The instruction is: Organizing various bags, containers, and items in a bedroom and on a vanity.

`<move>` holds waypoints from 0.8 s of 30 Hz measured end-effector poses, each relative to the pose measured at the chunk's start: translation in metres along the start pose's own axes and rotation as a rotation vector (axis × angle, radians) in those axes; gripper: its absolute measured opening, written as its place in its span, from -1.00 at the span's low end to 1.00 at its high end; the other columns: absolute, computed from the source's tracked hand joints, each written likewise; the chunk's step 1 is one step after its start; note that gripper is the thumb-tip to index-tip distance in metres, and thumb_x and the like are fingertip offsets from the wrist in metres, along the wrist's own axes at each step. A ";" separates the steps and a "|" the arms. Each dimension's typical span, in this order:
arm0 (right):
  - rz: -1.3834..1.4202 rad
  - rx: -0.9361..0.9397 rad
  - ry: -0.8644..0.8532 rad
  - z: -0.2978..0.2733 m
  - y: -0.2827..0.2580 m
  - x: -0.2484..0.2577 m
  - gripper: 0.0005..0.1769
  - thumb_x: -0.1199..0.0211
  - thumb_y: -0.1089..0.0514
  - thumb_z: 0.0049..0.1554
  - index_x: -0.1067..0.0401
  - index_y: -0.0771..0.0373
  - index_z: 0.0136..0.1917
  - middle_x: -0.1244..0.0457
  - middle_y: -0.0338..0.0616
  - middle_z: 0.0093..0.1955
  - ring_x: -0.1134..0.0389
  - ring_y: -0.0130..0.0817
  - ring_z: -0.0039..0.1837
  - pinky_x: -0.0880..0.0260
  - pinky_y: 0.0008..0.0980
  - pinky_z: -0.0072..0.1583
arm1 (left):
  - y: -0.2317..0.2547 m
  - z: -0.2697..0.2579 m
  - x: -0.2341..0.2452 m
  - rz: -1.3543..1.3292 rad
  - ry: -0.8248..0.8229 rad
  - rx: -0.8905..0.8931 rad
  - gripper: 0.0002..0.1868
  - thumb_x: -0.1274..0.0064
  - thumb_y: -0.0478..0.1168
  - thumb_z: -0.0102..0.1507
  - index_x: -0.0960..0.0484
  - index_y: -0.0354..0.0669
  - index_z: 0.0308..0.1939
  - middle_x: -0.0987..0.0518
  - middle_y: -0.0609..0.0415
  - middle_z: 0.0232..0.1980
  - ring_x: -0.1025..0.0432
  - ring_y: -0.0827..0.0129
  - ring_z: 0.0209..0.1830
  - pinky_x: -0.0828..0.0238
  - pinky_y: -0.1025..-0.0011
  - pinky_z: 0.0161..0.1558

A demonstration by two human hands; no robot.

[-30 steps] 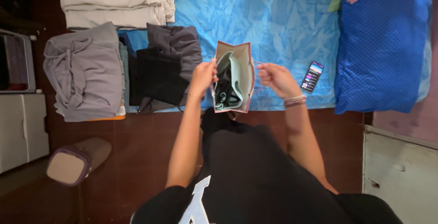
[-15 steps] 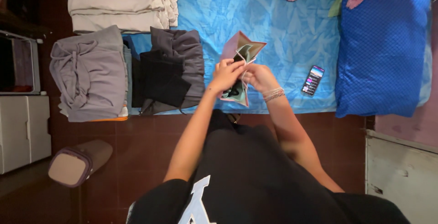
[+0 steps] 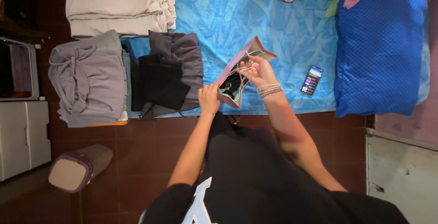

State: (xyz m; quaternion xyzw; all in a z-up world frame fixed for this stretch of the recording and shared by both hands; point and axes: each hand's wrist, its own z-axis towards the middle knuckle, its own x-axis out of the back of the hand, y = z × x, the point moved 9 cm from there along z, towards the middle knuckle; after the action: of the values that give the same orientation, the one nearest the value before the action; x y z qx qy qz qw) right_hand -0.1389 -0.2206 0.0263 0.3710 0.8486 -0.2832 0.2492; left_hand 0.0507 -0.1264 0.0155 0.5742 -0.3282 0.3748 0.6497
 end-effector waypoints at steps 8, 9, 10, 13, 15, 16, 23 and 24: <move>0.030 -0.035 0.042 -0.012 0.018 0.011 -0.83 -0.21 0.28 0.14 -0.23 0.34 -0.17 -0.26 0.01 -0.17 -0.38 -0.08 0.05 -0.44 0.20 0.29 | -0.025 0.008 -0.058 -0.016 0.037 -0.082 -0.81 -0.09 -0.38 0.11 -0.62 -0.06 -0.23 -0.63 -0.03 -0.23 -0.52 -0.03 -0.21 -0.40 0.08 -0.08; 0.025 -0.028 0.053 -0.017 0.016 0.009 -0.83 -0.20 0.28 0.14 -0.23 0.34 -0.19 -0.24 -0.02 -0.19 -0.39 -0.07 0.05 -0.43 0.22 0.28 | -0.032 0.011 -0.060 -0.044 0.036 -0.019 -0.86 -0.11 -0.34 0.14 -0.65 -0.04 -0.25 -0.65 -0.05 -0.27 -0.51 -0.07 -0.27 -0.41 0.04 -0.16; 0.025 -0.026 0.055 -0.012 0.015 0.014 -0.83 -0.20 0.28 0.14 -0.23 0.34 -0.19 -0.24 -0.02 -0.19 -0.39 -0.07 0.05 -0.43 0.22 0.28 | -0.030 0.014 -0.056 -0.046 0.036 -0.020 -0.86 -0.11 -0.34 0.14 -0.65 -0.04 -0.25 -0.65 -0.05 -0.27 -0.51 -0.07 -0.27 -0.41 0.04 -0.16; 0.114 -0.014 0.047 0.007 0.008 0.026 -0.86 -0.16 0.26 0.19 -0.26 0.36 -0.16 -0.19 -0.08 -0.22 -0.38 -0.07 0.06 -0.42 0.25 0.30 | -0.020 0.017 -0.053 0.004 -0.088 0.012 -0.84 -0.12 -0.22 0.23 -0.60 -0.10 -0.12 -0.65 -0.11 -0.24 -0.55 -0.10 -0.27 -0.46 -0.01 -0.19; 0.236 0.018 0.009 0.025 0.002 0.031 -0.83 -0.13 0.22 0.22 -0.24 0.36 -0.14 -0.17 -0.06 -0.27 -0.36 -0.05 0.05 -0.39 0.29 0.34 | -0.011 0.012 -0.040 -0.169 -0.096 0.084 -0.53 -0.11 -0.24 0.25 -0.47 -0.19 0.25 -0.62 -0.24 -0.04 -0.52 -0.22 -0.14 -0.44 -0.05 -0.15; 0.236 0.014 0.010 0.021 0.002 0.025 -0.83 -0.13 0.22 0.22 -0.24 0.36 -0.14 -0.17 -0.06 -0.27 -0.36 -0.05 0.05 -0.39 0.29 0.34 | -0.011 0.002 -0.043 -0.166 -0.096 0.087 -0.53 -0.11 -0.24 0.25 -0.47 -0.19 0.25 -0.62 -0.24 -0.04 -0.52 -0.22 -0.14 -0.44 -0.05 -0.15; 0.353 0.041 0.128 0.005 0.002 0.017 -0.69 -0.13 0.08 0.21 -0.21 0.42 -0.12 -0.13 -0.05 -0.32 -0.31 -0.02 0.07 -0.24 0.34 0.39 | 0.022 -0.027 -0.013 -0.364 0.044 -0.049 -0.18 -0.33 -0.19 0.06 -0.31 -0.18 0.36 -0.16 -0.31 0.56 -0.12 -0.20 0.58 -0.14 0.13 0.52; 0.384 0.026 0.145 0.001 0.006 0.017 -0.65 -0.13 0.07 0.22 -0.18 0.44 -0.14 -0.13 -0.04 -0.31 -0.31 0.00 0.08 -0.23 0.35 0.40 | 0.029 -0.027 -0.015 -0.301 -0.003 -0.076 -0.09 -0.51 -0.03 -0.01 -0.32 -0.12 0.29 -0.05 -0.37 0.59 -0.02 -0.25 0.59 -0.02 0.11 0.53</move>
State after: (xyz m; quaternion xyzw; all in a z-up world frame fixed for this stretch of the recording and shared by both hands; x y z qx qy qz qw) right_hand -0.1441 -0.2097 0.0127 0.5487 0.7740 -0.2142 0.2322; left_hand 0.0181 -0.0994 0.0134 0.5924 -0.2533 0.2595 0.7194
